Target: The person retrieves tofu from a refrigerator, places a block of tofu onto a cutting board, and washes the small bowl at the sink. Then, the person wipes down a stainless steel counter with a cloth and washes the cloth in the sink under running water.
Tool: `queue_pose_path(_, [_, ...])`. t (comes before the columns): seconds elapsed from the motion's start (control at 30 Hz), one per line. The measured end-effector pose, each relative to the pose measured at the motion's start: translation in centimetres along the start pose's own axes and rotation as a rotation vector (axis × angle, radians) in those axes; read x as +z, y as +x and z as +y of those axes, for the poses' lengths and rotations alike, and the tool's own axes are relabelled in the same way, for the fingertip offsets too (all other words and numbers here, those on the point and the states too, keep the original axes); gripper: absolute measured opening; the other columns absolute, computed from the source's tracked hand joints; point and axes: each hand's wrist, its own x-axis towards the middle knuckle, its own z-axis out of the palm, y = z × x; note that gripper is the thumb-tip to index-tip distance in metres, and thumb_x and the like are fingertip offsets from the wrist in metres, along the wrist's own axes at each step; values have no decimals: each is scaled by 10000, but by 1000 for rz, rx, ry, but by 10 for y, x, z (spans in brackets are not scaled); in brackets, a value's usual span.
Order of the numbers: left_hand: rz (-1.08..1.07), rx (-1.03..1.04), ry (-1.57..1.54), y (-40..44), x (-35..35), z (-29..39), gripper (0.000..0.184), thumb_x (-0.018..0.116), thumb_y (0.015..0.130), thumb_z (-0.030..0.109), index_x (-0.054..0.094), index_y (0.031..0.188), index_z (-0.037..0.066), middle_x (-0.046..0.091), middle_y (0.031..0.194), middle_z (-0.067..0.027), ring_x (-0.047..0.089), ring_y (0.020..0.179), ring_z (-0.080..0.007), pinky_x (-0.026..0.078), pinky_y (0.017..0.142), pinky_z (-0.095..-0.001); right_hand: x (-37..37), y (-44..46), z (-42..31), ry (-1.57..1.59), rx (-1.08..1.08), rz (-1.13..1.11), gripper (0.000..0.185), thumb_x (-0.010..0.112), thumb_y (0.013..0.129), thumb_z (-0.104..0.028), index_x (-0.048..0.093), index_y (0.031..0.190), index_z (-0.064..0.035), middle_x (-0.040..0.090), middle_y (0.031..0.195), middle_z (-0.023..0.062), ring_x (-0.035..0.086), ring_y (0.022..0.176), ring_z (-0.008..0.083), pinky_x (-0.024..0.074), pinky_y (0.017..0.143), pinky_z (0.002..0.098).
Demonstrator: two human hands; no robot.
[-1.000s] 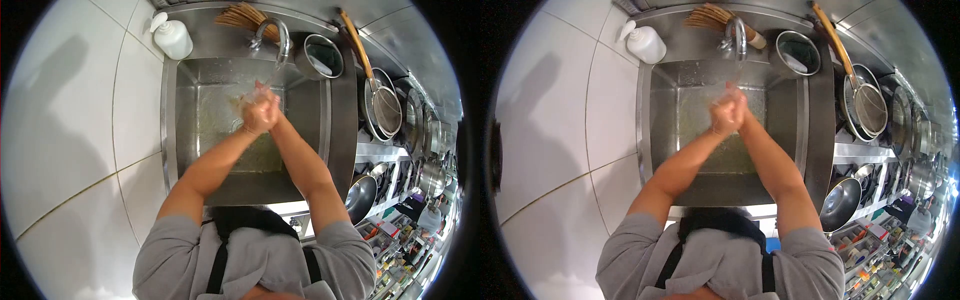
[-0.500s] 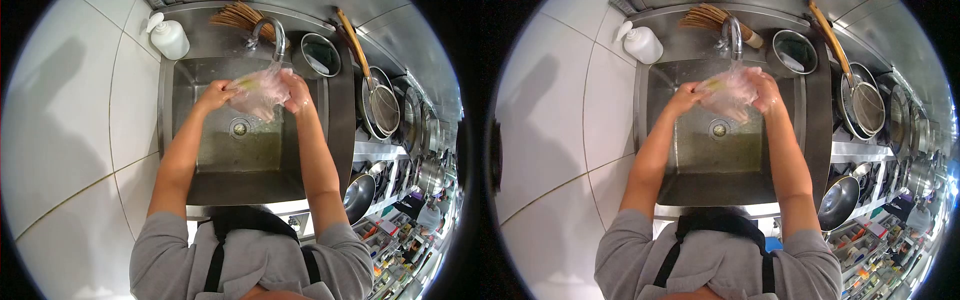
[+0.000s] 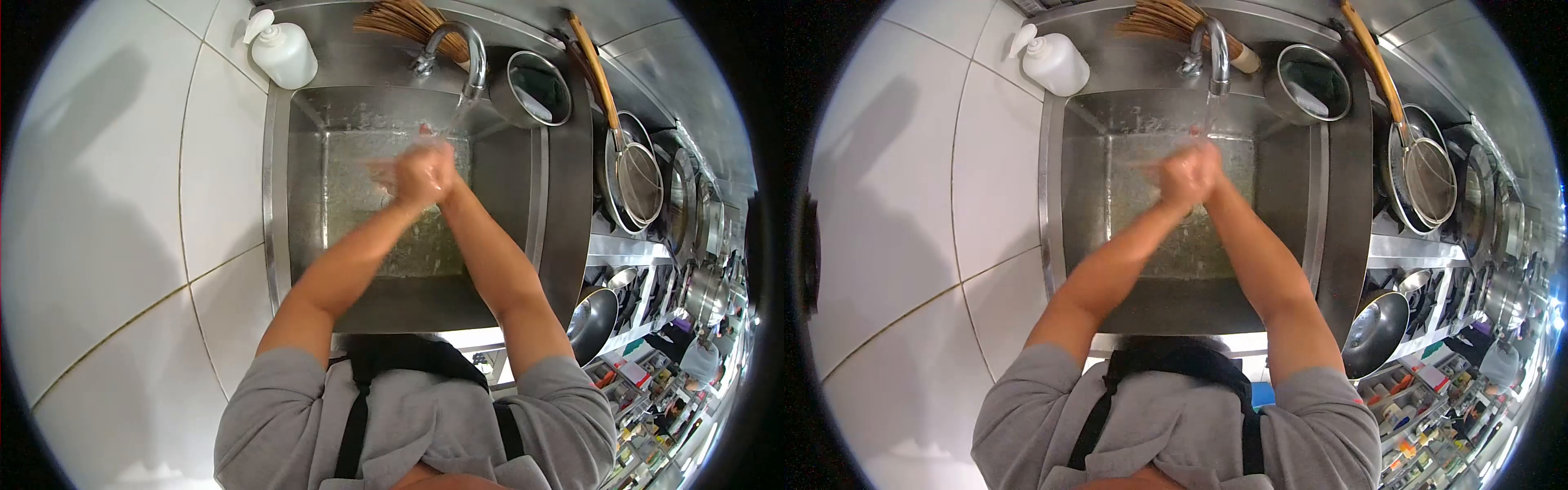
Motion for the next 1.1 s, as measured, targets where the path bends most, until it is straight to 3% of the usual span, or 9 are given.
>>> queue_pose_path(0.07, [170, -9, 389, -47, 40, -47, 326, 645, 834, 176, 548, 557, 33, 544, 565, -167, 531, 478, -350, 446, 512, -427, 88, 12, -9, -96, 37, 681, 291, 452, 995, -266, 546, 1144, -35, 596, 917, 39, 581, 793, 194, 497, 703, 375])
queue_pose_path(0.1, [127, 229, -222, 7, -16, 41, 439, 633, 874, 210, 481, 502, 36, 495, 507, -194, 496, 424, -312, 392, 450, -403, 126, 27, -16, -167, 117, 951, 296, 446, 996, -274, 547, 1137, -33, 594, 902, 40, 579, 783, 196, 493, 690, 372])
queue_pose_path(0.23, [27, -34, 81, 21, -27, -2, 409, 618, 872, 137, 466, 508, 30, 502, 532, -184, 514, 453, -308, 463, 533, -403, 181, 44, -33, -286, 220, 1124, 371, 442, 992, -354, 558, 1091, -17, 595, 850, 69, 580, 766, 214, 485, 665, 359])
queue_pose_path(0.57, [-240, -120, 431, 55, -62, -88, 693, 369, 961, 547, 493, 529, 20, 556, 552, -146, 571, 538, -314, 463, 602, -396, 202, 26, -71, -242, 162, 1050, 478, 574, 937, -383, 531, 1171, 31, 610, 1032, 118, 614, 907, 254, 514, 792, 421])
queue_pose_path(0.67, [-456, -675, -66, 76, -87, -72, 752, 336, 917, 683, 582, 684, 11, 599, 643, -113, 626, 667, -228, 480, 638, -363, 204, 10, -97, -147, 99, 862, 502, 536, 948, -397, 509, 1213, 29, 599, 1107, 145, 595, 1012, 274, 485, 883, 436])
queue_pose_path(0.73, [-937, -721, -1196, 92, -110, -59, 884, 297, 802, 822, 598, 948, 4, 634, 821, -94, 625, 824, -169, 499, 704, -330, 205, -1, -118, -98, 70, 592, 551, 467, 965, -439, 481, 1267, 22, 575, 1221, 183, 562, 1138, 309, 436, 1000, 461])
queue_pose_path(0.87, [-697, -475, -1184, 83, -114, -3, 841, 596, 762, 690, 442, 1306, 68, 581, 1149, -97, 582, 1066, -193, 501, 884, -317, 181, -14, -100, -4, 13, 551, 803, 367, 895, -674, 385, 1391, -44, 486, 1365, 139, 449, 1279, 294, 342, 1087, 451])
queue_pose_path(1.03, [-932, -62, -302, 35, -97, -53, 828, 787, 752, 350, 367, 1430, 125, 393, 1450, -135, 563, 1122, -245, 486, 937, -326, 150, -14, -79, -565, 333, 733, 510, 395, 992, -419, 444, 1331, -42, 536, 1299, 125, 484, 1239, 306, 372, 1055, 499])
queue_pose_path(1.1, [-1320, -550, 356, 40, -105, -62, 695, 768, 780, 266, 467, 1367, 48, 227, 1552, -95, 596, 1067, -239, 493, 901, -309, 149, -12, -91, -577, 191, 726, 447, 418, 980, -327, 467, 1300, -20, 555, 1259, 156, 522, 1192, 339, 400, 1031, 509])
